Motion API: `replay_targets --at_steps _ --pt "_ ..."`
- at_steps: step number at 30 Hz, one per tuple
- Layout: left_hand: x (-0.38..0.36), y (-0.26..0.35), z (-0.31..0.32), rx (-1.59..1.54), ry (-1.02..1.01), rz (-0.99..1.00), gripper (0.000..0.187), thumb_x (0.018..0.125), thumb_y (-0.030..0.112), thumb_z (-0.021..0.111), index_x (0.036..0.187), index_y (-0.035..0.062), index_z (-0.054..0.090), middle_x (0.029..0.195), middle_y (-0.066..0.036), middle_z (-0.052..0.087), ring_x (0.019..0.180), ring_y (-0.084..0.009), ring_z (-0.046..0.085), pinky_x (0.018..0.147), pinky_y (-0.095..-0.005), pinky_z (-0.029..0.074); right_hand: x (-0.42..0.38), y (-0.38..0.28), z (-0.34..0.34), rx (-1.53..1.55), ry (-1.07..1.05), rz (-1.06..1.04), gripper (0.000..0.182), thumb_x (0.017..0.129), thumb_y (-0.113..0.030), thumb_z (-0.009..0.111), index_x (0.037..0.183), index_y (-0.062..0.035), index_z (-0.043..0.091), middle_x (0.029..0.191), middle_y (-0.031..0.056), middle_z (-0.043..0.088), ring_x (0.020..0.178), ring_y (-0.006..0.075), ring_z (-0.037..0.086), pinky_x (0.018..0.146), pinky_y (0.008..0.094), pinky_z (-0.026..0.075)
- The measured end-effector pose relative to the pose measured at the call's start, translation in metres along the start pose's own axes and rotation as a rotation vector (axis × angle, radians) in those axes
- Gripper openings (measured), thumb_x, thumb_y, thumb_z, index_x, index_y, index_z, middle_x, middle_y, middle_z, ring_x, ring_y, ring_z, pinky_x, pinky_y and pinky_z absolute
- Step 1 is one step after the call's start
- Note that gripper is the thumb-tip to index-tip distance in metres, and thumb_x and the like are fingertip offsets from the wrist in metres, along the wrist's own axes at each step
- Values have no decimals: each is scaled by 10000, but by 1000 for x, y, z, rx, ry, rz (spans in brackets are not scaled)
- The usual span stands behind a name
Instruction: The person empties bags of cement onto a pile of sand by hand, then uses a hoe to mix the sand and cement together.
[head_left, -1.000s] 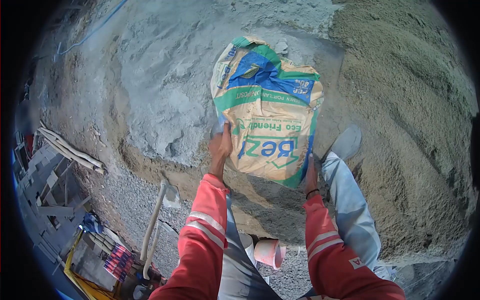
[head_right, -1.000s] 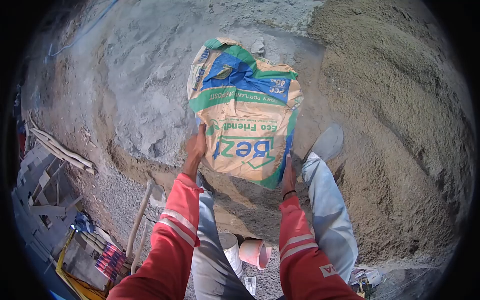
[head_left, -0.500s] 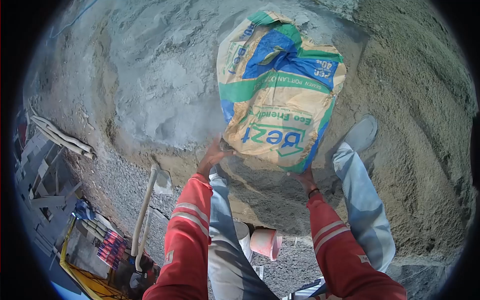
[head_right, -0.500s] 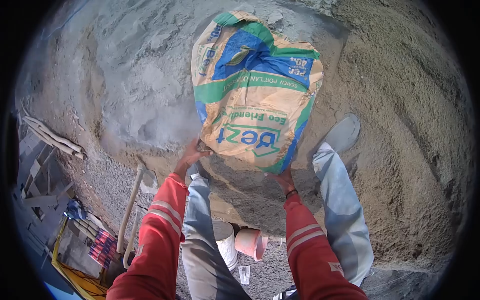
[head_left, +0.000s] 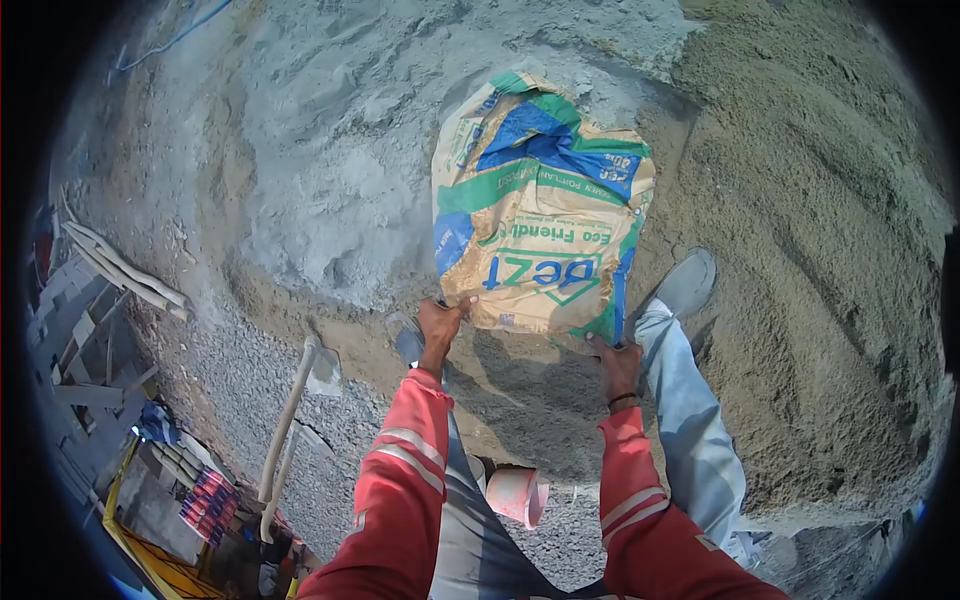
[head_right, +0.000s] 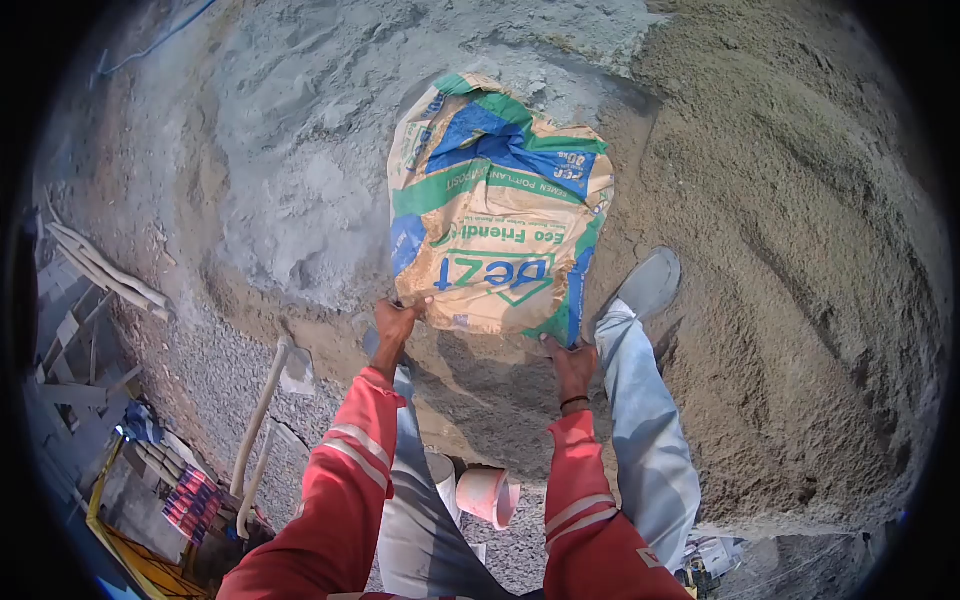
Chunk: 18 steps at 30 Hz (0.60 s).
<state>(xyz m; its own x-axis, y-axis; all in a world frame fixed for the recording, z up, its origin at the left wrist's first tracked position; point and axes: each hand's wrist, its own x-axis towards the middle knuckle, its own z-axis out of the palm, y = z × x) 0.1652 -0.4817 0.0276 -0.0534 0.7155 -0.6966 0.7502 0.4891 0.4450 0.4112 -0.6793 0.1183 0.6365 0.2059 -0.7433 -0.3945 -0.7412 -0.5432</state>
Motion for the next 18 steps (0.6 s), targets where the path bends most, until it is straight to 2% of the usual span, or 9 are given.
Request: replay_targets --at_steps 4,6,10,12,13,15,16,17,18 --pt "-22 50 -24 137 72 -32 610 533 470 894 579 -68 609 526 -98 578 464 -175 521 487 -375 445 3 -21 -14 -216 58 -27 262 710 -176 767 831 41 684 694 22 637 557 98 567 512 258 451" --pt "-22 59 -29 155 119 -19 607 538 457 895 597 -76 610 546 -128 596 475 -202 546 499 -384 455 1 -32 -10 -284 225 -52 410 634 -324 795 738 58 686 624 155 653 557 235 637 593 384 498" --pt "-16 108 -53 246 156 -60 594 534 438 902 635 -77 623 592 -151 626 500 -236 575 521 -400 469 -8 -85 0 -458 255 -227 360 676 -293 758 752 52 690 630 174 654 578 272 651 602 395 500" --pt "-33 120 -64 172 96 -40 572 539 408 901 668 -79 630 656 -190 653 568 -278 631 567 -419 487 -25 -78 -8 -724 351 -243 321 716 -274 718 792 37 701 669 170 668 619 276 663 624 393 506" --pt "-54 118 -72 182 92 -52 572 539 408 901 668 -79 630 656 -190 653 568 -278 631 567 -419 487 -46 -74 -17 -731 342 -231 321 716 -274 718 792 37 701 669 170 668 619 276 663 624 393 506" --pt "-40 159 -77 -21 129 263 521 546 343 900 729 -79 655 723 -215 674 657 -315 670 657 -417 509 -33 -113 -1 -266 384 -419 287 737 -240 686 852 23 709 726 176 680 651 270 665 628 394 501" --pt "-44 173 -78 105 170 160 491 553 264 894 830 -78 677 801 -228 689 752 -337 686 742 -406 514 -36 -117 7 -221 388 -463 251 749 -177 647 891 22 705 741 197 672 628 248 652 602 393 482" --pt "-64 170 -90 152 140 111 491 553 264 894 830 -78 677 801 -228 689 752 -337 686 742 -406 514 -59 -112 -5 -249 368 -397 251 749 -177 647 891 22 705 741 197 672 628 248 652 602 393 482" --pt "-79 174 -97 207 46 -34 507 552 252 894 872 -76 679 819 -222 692 761 -342 685 753 -403 515 -72 -121 -25 -471 335 -325 239 758 -152 637 901 28 701 731 208 661 609 238 643 589 387 475"
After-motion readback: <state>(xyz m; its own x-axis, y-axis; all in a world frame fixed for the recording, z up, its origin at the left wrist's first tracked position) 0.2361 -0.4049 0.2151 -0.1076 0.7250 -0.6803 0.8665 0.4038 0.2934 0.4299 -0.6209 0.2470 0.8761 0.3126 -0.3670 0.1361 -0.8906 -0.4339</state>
